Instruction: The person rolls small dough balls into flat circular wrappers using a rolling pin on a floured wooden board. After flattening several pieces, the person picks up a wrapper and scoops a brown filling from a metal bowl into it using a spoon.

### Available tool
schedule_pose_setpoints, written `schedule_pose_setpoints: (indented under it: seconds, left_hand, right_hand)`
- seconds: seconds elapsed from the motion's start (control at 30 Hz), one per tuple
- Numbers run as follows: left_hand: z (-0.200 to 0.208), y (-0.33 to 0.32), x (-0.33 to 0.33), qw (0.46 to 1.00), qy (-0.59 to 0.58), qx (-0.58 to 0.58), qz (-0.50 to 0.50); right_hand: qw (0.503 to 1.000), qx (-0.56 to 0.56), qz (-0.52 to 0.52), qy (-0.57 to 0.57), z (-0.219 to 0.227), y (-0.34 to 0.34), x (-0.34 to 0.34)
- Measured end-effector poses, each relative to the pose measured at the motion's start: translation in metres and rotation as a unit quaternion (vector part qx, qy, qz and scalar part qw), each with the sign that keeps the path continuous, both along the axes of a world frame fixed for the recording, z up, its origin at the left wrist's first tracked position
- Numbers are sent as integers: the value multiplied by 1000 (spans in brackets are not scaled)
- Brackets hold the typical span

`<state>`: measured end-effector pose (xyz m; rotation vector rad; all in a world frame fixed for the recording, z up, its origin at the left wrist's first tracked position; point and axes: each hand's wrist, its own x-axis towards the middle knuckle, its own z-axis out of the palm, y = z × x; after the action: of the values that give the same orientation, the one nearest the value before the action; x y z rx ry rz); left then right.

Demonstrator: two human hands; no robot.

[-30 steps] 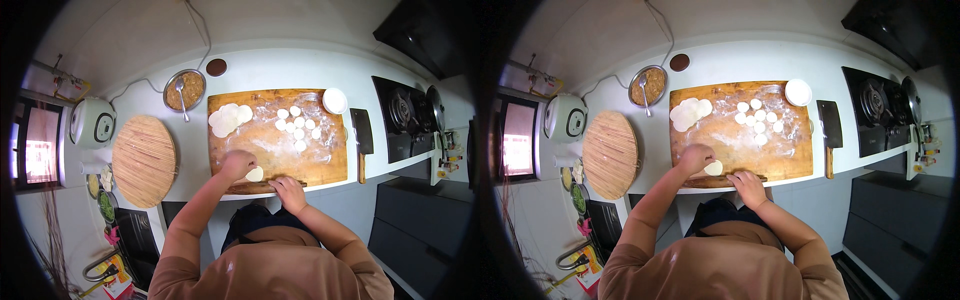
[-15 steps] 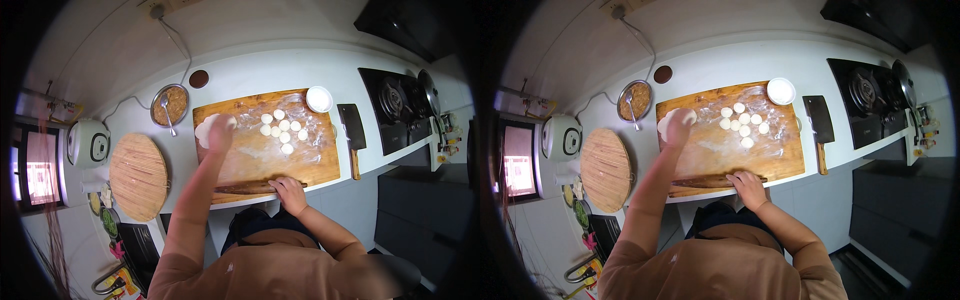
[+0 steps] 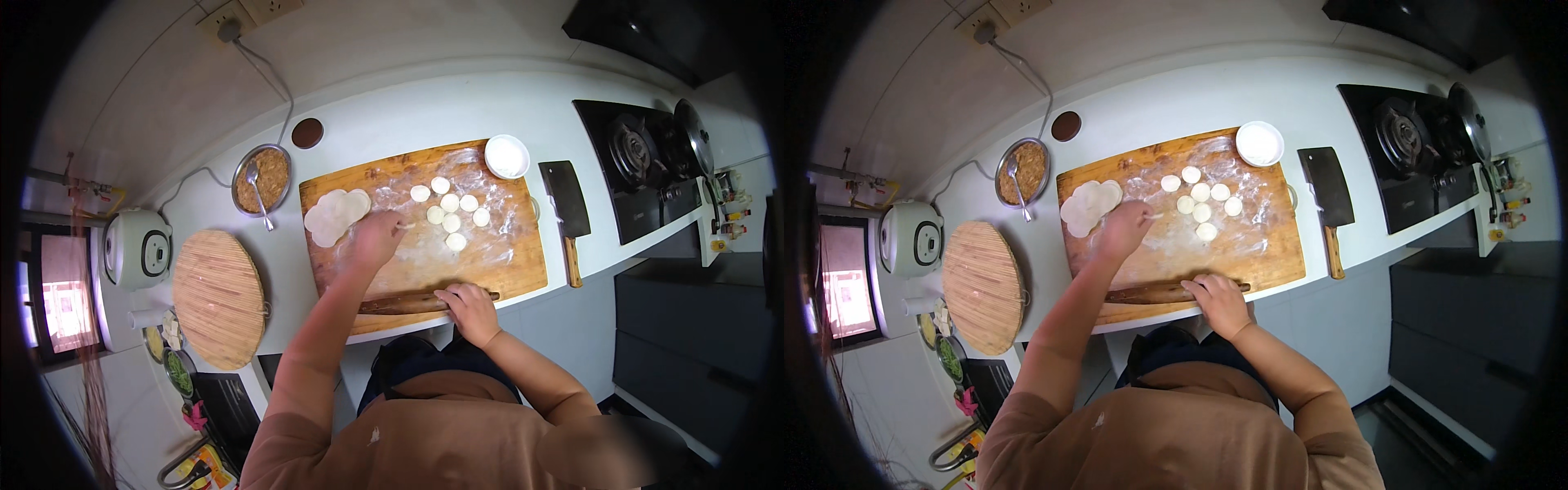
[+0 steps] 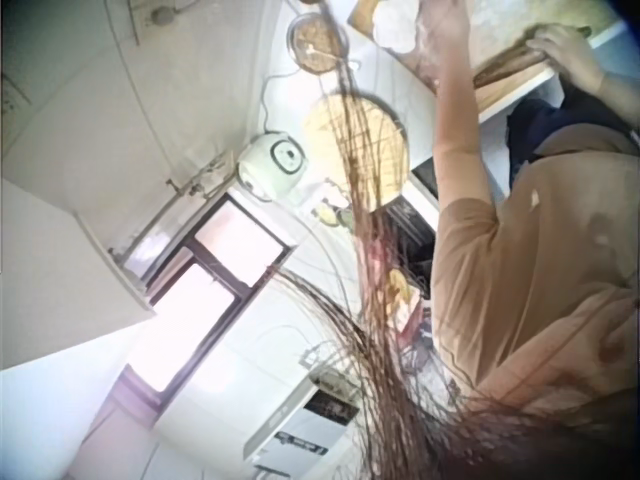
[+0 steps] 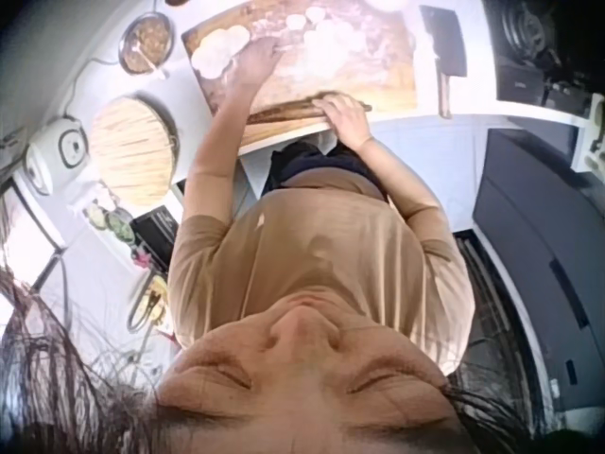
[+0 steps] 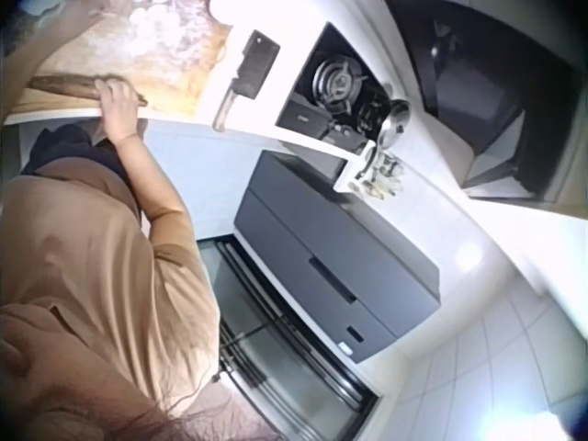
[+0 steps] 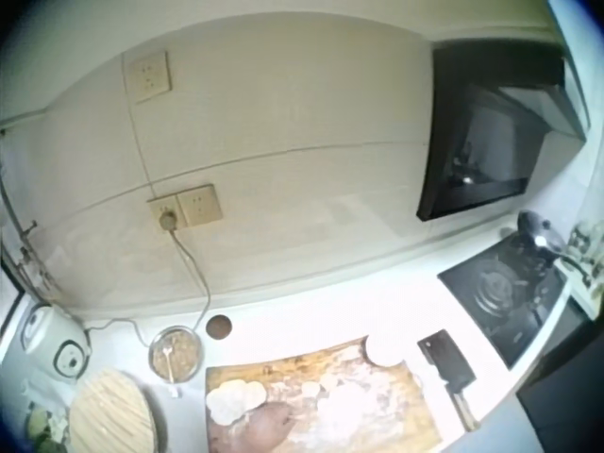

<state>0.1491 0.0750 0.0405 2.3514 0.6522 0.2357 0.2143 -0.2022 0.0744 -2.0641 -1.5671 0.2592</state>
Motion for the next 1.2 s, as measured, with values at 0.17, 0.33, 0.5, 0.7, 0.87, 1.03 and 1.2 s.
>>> schedule_pose_setpoints:
  seconds: [0.17,0.33,0.5,0.7,0.87,1.03,1.2]
  left_hand:
    - [20,-6,-67,988,-15,56,-144]
    - [22,-23,-47,981,77,131,-124]
    - [-3,-42,-9,963,111,174,-174]
    - [-4,-44,-11,947,158,166,-225]
    - [-5,-52,-20,947,159,169,-222]
    - [5,-49,-6,950,192,159,-186]
    - [-6,-35,-5,985,130,33,-112]
  right_hand:
    - [999,-9,46,16,0,0,-3]
    - [995,-13,93,24,-4,5,-8]
    - [992,-12,121,12,0,13,-12]
    - [994,-30,104,12,6,15,-7]
    - [995,-26,96,6,4,7,-6]
    - [995,-34,94,4,5,5,-3]
    - [996,-3,88,-7,7,6,-4]
